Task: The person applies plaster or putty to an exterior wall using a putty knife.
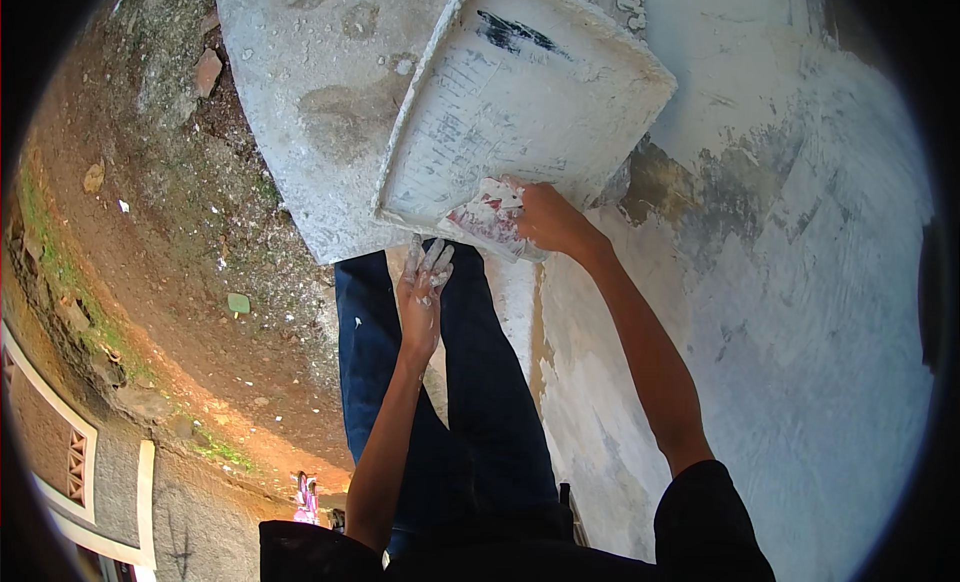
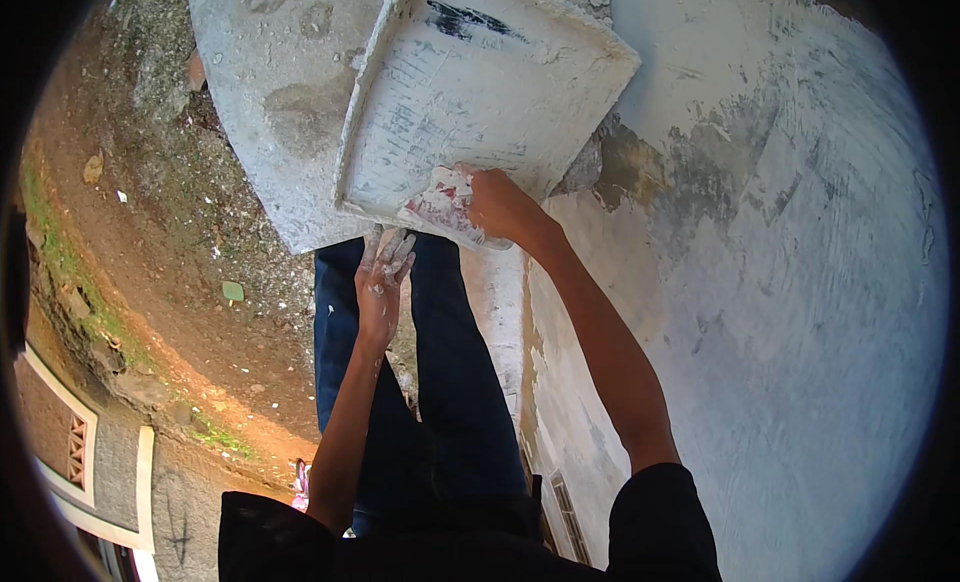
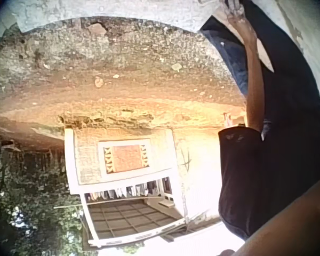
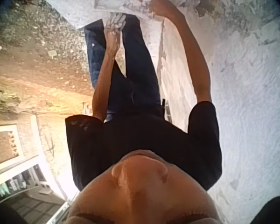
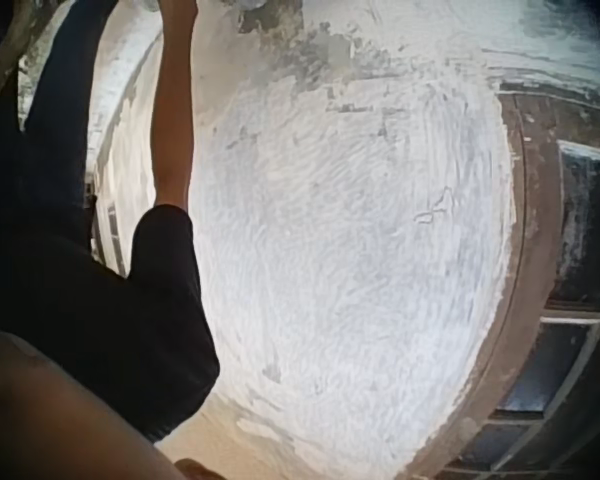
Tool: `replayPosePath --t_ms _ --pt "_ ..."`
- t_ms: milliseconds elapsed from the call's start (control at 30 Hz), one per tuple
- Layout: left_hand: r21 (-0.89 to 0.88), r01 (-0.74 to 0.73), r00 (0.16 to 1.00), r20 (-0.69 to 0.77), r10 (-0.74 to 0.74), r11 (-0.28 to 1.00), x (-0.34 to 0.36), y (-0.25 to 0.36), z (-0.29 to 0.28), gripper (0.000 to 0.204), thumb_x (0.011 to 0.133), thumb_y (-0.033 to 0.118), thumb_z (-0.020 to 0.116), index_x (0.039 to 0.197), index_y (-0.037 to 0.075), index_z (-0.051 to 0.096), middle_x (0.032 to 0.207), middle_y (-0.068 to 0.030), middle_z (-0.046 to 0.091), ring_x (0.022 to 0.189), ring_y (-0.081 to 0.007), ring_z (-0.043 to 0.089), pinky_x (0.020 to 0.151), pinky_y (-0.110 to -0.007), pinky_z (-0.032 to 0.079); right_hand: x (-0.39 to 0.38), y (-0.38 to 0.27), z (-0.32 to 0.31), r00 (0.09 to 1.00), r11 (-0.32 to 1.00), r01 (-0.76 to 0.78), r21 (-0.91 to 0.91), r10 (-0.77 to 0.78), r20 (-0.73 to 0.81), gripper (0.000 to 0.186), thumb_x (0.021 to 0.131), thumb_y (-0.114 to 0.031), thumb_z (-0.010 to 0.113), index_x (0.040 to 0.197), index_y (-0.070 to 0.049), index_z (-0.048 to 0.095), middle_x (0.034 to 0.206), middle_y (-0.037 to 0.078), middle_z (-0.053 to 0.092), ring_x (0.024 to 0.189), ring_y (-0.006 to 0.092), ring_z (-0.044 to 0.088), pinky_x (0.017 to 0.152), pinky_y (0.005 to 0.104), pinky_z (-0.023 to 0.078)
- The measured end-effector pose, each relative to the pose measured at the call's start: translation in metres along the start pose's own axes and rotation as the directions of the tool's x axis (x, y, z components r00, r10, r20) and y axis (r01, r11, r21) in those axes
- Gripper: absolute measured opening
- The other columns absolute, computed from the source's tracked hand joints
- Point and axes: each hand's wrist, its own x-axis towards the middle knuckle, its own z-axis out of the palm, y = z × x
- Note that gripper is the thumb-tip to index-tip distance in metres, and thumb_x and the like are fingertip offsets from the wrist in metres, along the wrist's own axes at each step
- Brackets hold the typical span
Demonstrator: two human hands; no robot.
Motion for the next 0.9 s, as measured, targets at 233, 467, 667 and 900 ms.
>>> replayPosePath --t_ms 233,467,667,900 --pt "0.016 -0.015 1.000 -0.001 0.015 1.000 -0.004 0.009 -0.016 0.058 0.099 0.020 0.040 0.145 -0.004 0.014 0.142 -0.0261 0.035 0.129 -0.0339 0.041 0.108 -0.042 0.033 -0.018 0.018 0.017 0.983 0.972 -0.159 0.171 0.172 -0.059 0.048 0.077 -0.013 0.064 0.119 0.007 0.050 0.105 0.026 0.061 0.102 0.0376 0.058 0.088 0.0397 0.044" --pt "0.105 -0.045 0.999 -0.013 0.047 0.993 0.010 0.035 -0.023 0.060 0.098 0.019 0.042 0.143 -0.008 0.015 0.140 -0.0257 0.038 0.128 -0.0326 0.044 0.106 -0.041 0.035 -0.044 0.004 0.036 0.937 0.796 -0.298 0.526 0.351 0.000 0.055 0.078 -0.023 0.066 0.120 0.008 0.050 0.107 0.020 0.060 0.102 0.0253 0.056 0.091 0.0325 0.041" --pt "0.096 -0.061 0.998 -0.010 0.063 0.993 0.019 0.049 -0.035 0.051 0.096 0.009 0.037 0.140 -0.011 0.022 0.137 -0.0246 0.040 0.126 -0.0319 0.045 0.107 -0.043 0.036 -0.054 -0.007 0.042 0.827 0.425 -0.333 0.841 0.560 0.045 0.057 0.080 -0.031 0.066 0.117 0.010 0.049 0.107 0.013 0.057 0.100 0.0176 0.053 0.091 0.0269 0.039" --pt "0.178 -0.041 0.999 -0.008 0.043 0.983 0.026 0.070 -0.042 0.048 0.094 0.004 0.031 0.140 -0.008 0.025 0.135 -0.0236 0.043 0.124 -0.0295 0.046 0.105 -0.043 0.038 -0.069 0.008 0.051 0.780 0.320 -0.278 0.906 0.625 0.018 0.052 0.084 -0.029 0.062 0.117 0.010 0.049 0.107 0.013 0.058 0.097 0.0176 0.054 0.087 0.0275 0.041"
